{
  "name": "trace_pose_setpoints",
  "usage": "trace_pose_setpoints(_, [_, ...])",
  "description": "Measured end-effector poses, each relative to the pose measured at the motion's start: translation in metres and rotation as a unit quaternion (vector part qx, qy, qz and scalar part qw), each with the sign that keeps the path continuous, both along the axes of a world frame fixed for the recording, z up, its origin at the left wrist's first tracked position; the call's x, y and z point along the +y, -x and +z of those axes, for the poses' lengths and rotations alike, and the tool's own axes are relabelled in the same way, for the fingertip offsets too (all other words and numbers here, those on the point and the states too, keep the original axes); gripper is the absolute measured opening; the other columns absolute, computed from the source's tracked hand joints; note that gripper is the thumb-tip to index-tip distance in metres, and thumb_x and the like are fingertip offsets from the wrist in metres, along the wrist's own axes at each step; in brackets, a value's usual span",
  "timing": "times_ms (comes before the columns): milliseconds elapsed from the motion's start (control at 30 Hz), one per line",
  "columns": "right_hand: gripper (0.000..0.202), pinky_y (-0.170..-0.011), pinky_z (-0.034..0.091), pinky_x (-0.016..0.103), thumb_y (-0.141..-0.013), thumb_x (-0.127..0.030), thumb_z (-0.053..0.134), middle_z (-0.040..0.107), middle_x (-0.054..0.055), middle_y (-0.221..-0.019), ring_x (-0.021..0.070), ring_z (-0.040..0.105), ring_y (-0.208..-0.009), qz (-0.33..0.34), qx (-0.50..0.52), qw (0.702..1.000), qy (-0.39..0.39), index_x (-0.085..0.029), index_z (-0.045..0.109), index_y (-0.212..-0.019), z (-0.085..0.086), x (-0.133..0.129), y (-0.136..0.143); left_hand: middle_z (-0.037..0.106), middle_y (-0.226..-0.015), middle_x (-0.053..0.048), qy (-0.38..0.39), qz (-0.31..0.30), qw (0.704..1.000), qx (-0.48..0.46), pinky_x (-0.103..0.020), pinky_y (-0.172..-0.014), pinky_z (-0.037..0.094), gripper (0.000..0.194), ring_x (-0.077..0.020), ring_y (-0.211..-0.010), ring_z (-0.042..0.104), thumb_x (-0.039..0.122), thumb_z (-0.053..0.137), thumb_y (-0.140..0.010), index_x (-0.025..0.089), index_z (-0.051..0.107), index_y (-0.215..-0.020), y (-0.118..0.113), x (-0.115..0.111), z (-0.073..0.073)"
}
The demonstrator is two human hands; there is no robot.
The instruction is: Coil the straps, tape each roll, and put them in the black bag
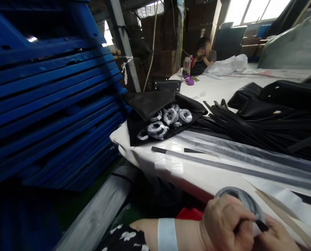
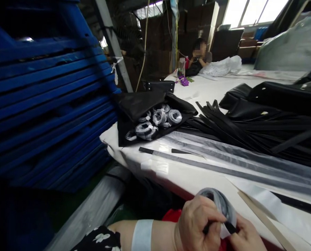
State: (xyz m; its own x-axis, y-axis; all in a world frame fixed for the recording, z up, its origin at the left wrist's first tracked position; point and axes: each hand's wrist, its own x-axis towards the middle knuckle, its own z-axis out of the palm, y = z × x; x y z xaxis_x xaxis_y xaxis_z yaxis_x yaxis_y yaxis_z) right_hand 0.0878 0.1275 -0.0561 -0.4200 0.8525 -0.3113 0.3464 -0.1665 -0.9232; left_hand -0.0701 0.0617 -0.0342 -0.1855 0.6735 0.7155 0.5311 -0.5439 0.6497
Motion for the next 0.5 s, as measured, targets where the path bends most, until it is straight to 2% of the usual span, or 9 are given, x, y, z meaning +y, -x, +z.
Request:
trace_pose_setpoints(67, [0.021, -0.062, 0.059, 0.040, -0.061, -0.038, 0.072, 0.075, 0.010, -0.073, 0.0333, 0.070, -0.067, 0.005, 0.043, 0.999, 0.013, -0.024, 0.075, -0.075, 0.001, 0.003, 0.015, 0.069, -0.087, -0.008, 0.001, 0.021, 1.000, -0.010, -0.033, -0.077, 0.053, 0.022, -0.0195, -0.082, 0.066, 0.020, 0.051, -0.087, 0.020, 0.056, -0.108, 0.012, 0.001, 0.001])
trace_pose_setpoints(133, [0.031, -0.065, 0.059, 0.041, -0.068, -0.044, 0.068, 0.076, 0.012, -0.084, 0.0344, 0.071, -0.075, 0.004, 0.067, 0.998, -0.009, -0.024, 0.074, -0.091, 0.009, 0.005, 0.031, 0.069, -0.089, -0.007, 0.019, 0.028, 0.999, -0.011, -0.034, -0.079, 0.053, 0.023, -0.0195, -0.084, 0.065, 0.016, 0.052, -0.085, 0.021, 0.055, -0.107, 0.028, 0.003, 0.002])
trace_pose_setpoints(200, [0.036, -0.071, 0.059, 0.041, -0.074, -0.045, 0.065, 0.075, 0.012, -0.096, 0.0344, 0.071, -0.085, 0.028, 0.044, 0.996, -0.066, -0.026, 0.070, -0.104, 0.023, 0.007, 0.048, 0.068, -0.095, -0.009, 0.036, 0.025, 0.999, -0.010, -0.036, -0.082, 0.053, 0.029, -0.0210, -0.090, 0.065, 0.017, 0.053, -0.083, 0.021, 0.054, -0.112, 0.047, 0.002, 0.001])
trace_pose_setpoints(267, [0.036, -0.077, 0.057, 0.041, -0.077, -0.045, 0.065, 0.072, 0.010, -0.105, 0.0336, 0.069, -0.092, 0.050, -0.007, 0.983, -0.177, -0.030, 0.066, -0.110, 0.042, 0.010, 0.065, 0.066, -0.106, -0.013, 0.045, 0.036, 0.998, -0.011, -0.039, -0.087, 0.053, 0.038, -0.0237, -0.099, 0.063, 0.021, 0.055, -0.084, 0.018, 0.050, -0.121, 0.068, -0.003, -0.002])
trace_pose_setpoints(333, [0.033, -0.079, 0.055, 0.041, -0.076, -0.045, 0.066, 0.069, 0.009, -0.108, 0.0334, 0.066, -0.095, 0.060, -0.051, 0.946, -0.313, -0.031, 0.064, -0.107, 0.064, 0.018, 0.082, 0.062, -0.115, -0.016, 0.056, 0.075, 0.996, 0.001, -0.043, -0.093, 0.051, 0.046, -0.0263, -0.107, 0.060, 0.023, 0.055, -0.084, 0.017, 0.044, -0.129, 0.092, -0.014, -0.007])
trace_pose_setpoints(400, [0.029, -0.080, 0.052, 0.042, -0.077, -0.047, 0.063, 0.066, 0.010, -0.105, 0.0330, 0.064, -0.094, 0.048, -0.075, 0.895, -0.438, -0.030, 0.062, -0.100, 0.088, 0.033, 0.105, 0.060, -0.120, -0.016, 0.080, 0.134, 0.987, 0.019, -0.045, -0.097, 0.049, 0.046, -0.0271, -0.114, 0.057, 0.019, 0.053, -0.085, 0.018, 0.043, -0.131, 0.115, -0.029, -0.011])
trace_pose_setpoints(500, [0.027, -0.081, 0.049, 0.041, -0.079, -0.049, 0.059, 0.063, 0.011, -0.099, 0.0311, 0.061, -0.093, 0.022, -0.090, 0.819, -0.566, -0.026, 0.060, -0.092, 0.126, 0.076, 0.154, 0.056, -0.126, -0.016, 0.130, 0.230, 0.964, 0.028, -0.045, -0.100, 0.047, 0.041, -0.0269, -0.120, 0.053, 0.014, 0.048, -0.088, 0.020, 0.045, -0.129, 0.148, -0.054, -0.019])
